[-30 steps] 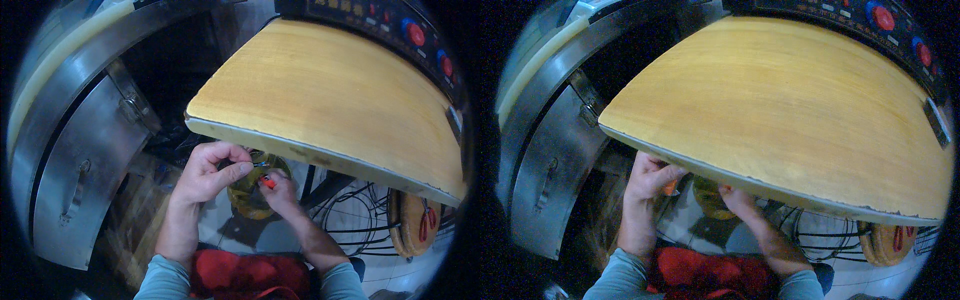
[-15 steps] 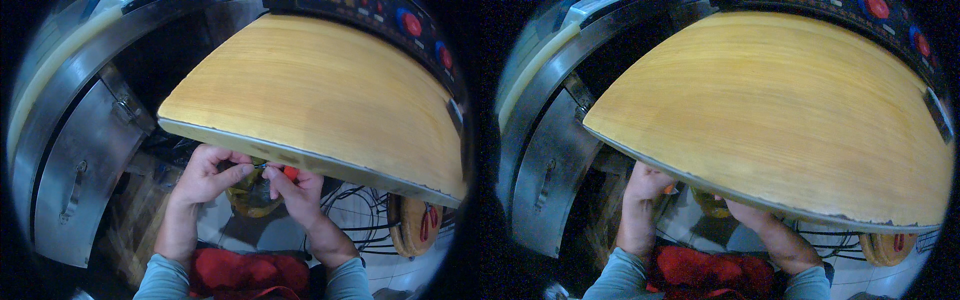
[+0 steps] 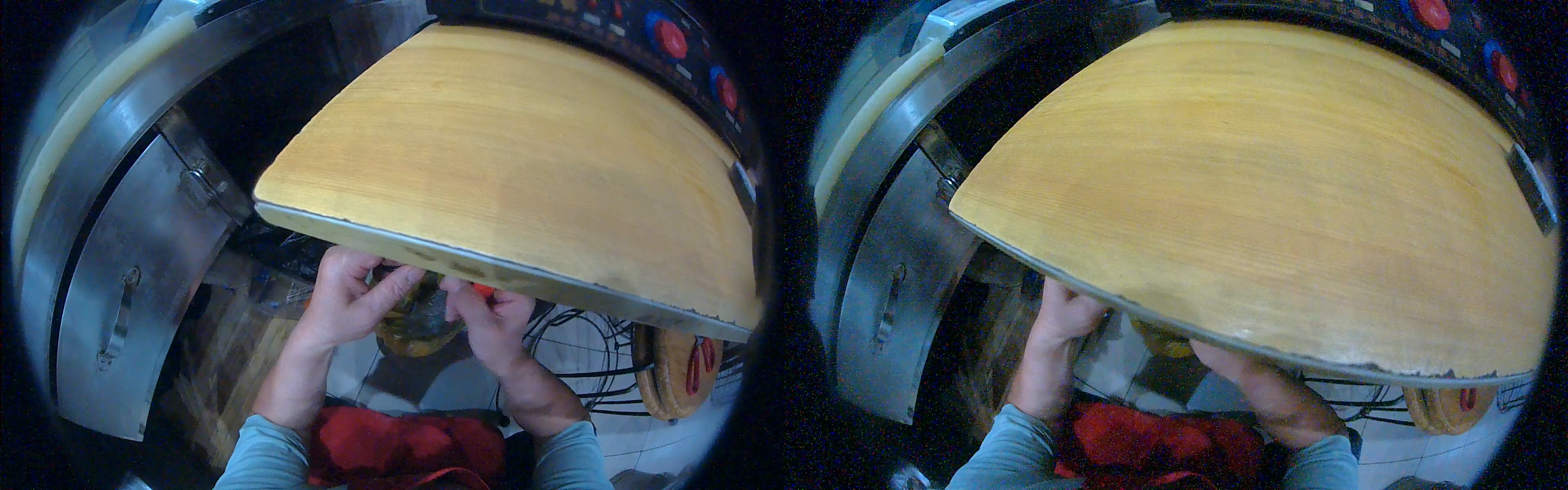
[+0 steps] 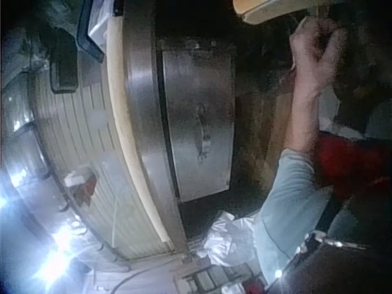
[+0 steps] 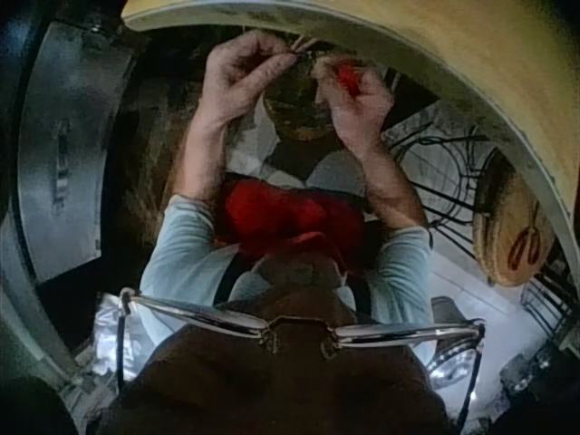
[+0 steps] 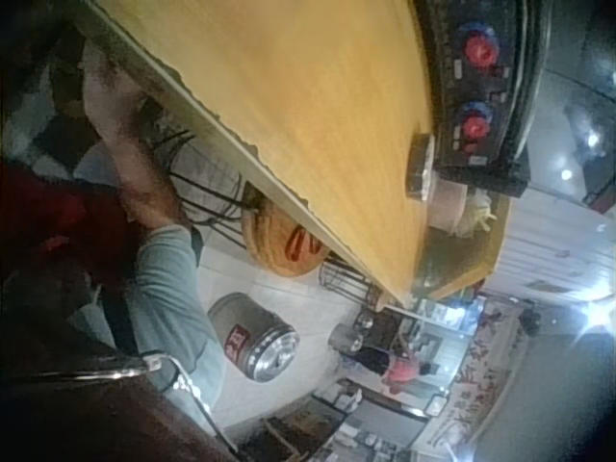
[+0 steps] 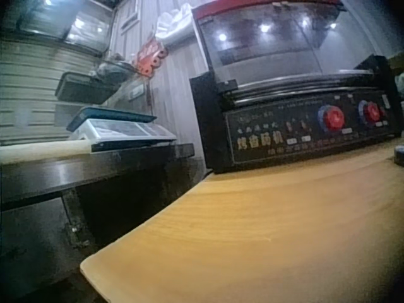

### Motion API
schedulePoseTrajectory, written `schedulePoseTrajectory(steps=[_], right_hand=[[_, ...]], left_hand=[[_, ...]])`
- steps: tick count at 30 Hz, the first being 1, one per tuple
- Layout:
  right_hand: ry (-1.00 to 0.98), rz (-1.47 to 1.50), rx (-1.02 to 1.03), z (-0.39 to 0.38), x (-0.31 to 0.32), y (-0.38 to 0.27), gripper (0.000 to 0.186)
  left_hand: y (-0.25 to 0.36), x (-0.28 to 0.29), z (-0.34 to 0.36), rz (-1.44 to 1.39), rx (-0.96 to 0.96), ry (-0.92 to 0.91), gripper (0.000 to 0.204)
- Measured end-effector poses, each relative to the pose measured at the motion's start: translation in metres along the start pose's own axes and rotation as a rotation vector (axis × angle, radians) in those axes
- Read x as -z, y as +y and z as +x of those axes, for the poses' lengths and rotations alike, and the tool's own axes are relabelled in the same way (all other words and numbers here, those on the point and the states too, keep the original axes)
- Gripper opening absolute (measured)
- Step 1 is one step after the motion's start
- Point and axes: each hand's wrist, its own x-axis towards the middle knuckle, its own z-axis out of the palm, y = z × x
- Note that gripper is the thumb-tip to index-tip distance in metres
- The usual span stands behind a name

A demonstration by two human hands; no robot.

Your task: The person sits on the floor and uses scissors to strip the insulation from electrical wires. They then use a lighter to heat the exposed wire ends, likely to melt the insulation or prepare the wires for connection.

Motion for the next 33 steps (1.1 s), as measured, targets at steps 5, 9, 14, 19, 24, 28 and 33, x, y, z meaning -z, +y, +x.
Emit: schedulePoseTrajectory(steps=[5, 9, 14, 19, 24, 28, 33], right_hand=[[-0.023, 0.004, 0.027, 0.001, 0.012, 0.011, 0.007], [-0.074, -0.044, -0.035, 0.006, 0.01, 0.015, 0.011], [-0.147, -0.601, 0.5, 0.008, -0.001, -0.007, 0.019], [-0.107, -0.623, 0.635, 0.013, -0.005, -0.019, 0.022], [-0.118, -0.548, 0.515, 0.009, -0.007, -0.018, 0.018], [-0.183, -0.187, 0.073, 0.005, -0.005, -0.017, 0.015], [-0.29, -0.072, -0.118, 0.012, 0.011, -0.026, 0.013]], left_hand=[[0.004, 0.004, 0.002, 0.004, 0.018, -0.023, 0.014], [0.005, 0.005, 0.002, -0.01, 0.021, -0.029, 0.015], [-0.001, 0.006, -0.002, -0.05, 0.017, -0.042, 0.016], [0.003, 0.004, -0.001, -0.003, 0.006, -0.061, 0.018], [0.003, 0.003, -0.004, 0.042, 0.034, -0.005, 0.019], [0.004, -0.001, 0.003, 0.196, -0.292, 0.063, 0.02], [0.004, 0.004, -0.002, 0.193, -0.266, -0.007, 0.018]])
